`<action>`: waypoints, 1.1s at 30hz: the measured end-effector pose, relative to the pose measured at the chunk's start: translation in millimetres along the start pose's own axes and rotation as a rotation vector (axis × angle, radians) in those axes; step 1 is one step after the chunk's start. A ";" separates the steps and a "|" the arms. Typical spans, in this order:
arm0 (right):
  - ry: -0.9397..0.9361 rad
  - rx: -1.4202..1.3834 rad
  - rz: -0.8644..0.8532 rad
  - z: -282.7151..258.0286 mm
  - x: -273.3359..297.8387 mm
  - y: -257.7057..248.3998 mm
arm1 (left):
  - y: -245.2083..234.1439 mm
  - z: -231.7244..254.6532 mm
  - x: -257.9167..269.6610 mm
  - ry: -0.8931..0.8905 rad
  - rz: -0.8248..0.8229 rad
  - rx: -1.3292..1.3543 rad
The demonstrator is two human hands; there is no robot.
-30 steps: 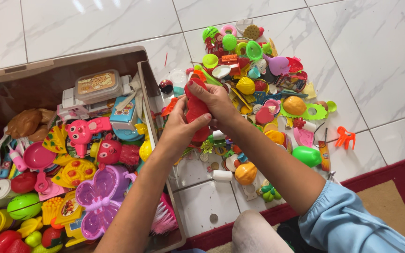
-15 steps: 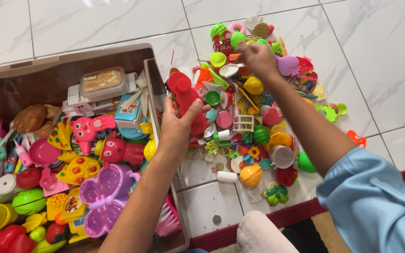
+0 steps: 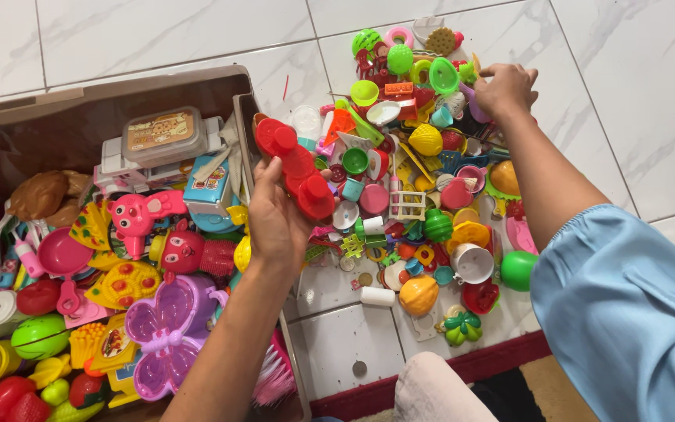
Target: The person sorts a large pile of colorful plastic toys from the floor into a brown storage bin. They pick up items one by one, including toy fruits, kitchenware, and small figures, and place them into the bin.
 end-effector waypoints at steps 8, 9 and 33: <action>0.116 0.056 -0.123 6.2 0.0 11.8 | -0.7 0.6 0.3 -0.021 -0.005 0.023; 0.130 0.070 -0.144 6.4 -1.0 12.3 | -1.1 0.7 0.0 -0.024 -0.008 0.031; 0.183 -0.245 -0.136 38.2 -8.3 -3.9 | -1.2 -3.1 -0.4 0.059 -0.075 0.069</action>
Point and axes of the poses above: each hand's wrist, its own x-axis away from the middle knuckle, its own y-axis out of the palm, z = x × y, the point moved 1 cm from there along -x, towards the middle knuckle, and after that the axes turned 3 degrees about -x, right-handed, at the moved point
